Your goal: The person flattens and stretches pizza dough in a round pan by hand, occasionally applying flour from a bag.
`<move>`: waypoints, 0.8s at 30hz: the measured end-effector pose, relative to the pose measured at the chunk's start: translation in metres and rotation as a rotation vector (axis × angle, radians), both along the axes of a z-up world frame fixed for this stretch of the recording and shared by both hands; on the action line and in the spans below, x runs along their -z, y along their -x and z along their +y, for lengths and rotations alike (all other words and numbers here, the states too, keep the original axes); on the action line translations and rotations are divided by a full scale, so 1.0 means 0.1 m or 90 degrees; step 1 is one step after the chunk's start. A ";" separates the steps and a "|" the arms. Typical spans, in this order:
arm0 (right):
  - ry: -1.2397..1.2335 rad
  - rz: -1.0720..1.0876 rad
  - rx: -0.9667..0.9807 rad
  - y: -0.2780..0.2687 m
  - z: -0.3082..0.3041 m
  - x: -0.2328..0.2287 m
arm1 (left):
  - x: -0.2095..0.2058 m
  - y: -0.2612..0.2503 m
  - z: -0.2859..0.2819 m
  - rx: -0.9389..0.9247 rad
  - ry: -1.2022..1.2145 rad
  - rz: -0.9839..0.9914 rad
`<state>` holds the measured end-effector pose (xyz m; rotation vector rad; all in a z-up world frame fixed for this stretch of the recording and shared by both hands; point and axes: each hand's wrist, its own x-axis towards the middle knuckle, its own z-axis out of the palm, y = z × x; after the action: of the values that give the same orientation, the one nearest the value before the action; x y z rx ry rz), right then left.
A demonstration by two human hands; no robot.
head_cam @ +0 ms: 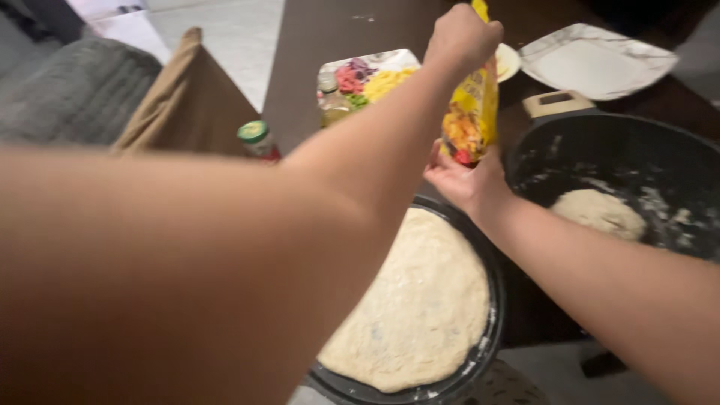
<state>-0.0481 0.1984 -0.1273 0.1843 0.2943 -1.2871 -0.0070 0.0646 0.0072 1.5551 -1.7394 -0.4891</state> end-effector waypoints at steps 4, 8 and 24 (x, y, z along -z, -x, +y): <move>-0.020 -0.168 0.026 -0.10 -0.04 -0.05 | 0.19 -0.31 0.31 -0.018 0.069 0.064; 0.042 -0.135 0.028 -0.14 -0.21 -0.08 | 0.23 -0.57 0.82 -0.038 0.151 0.117; 0.383 0.138 0.027 1.02 -0.23 -1.17 | -0.34 0.18 1.71 0.090 0.262 0.865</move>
<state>-0.1498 0.1757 -0.0102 -0.4639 0.0772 -1.3845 -0.0251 0.2360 0.0416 0.4837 -0.7656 -0.8946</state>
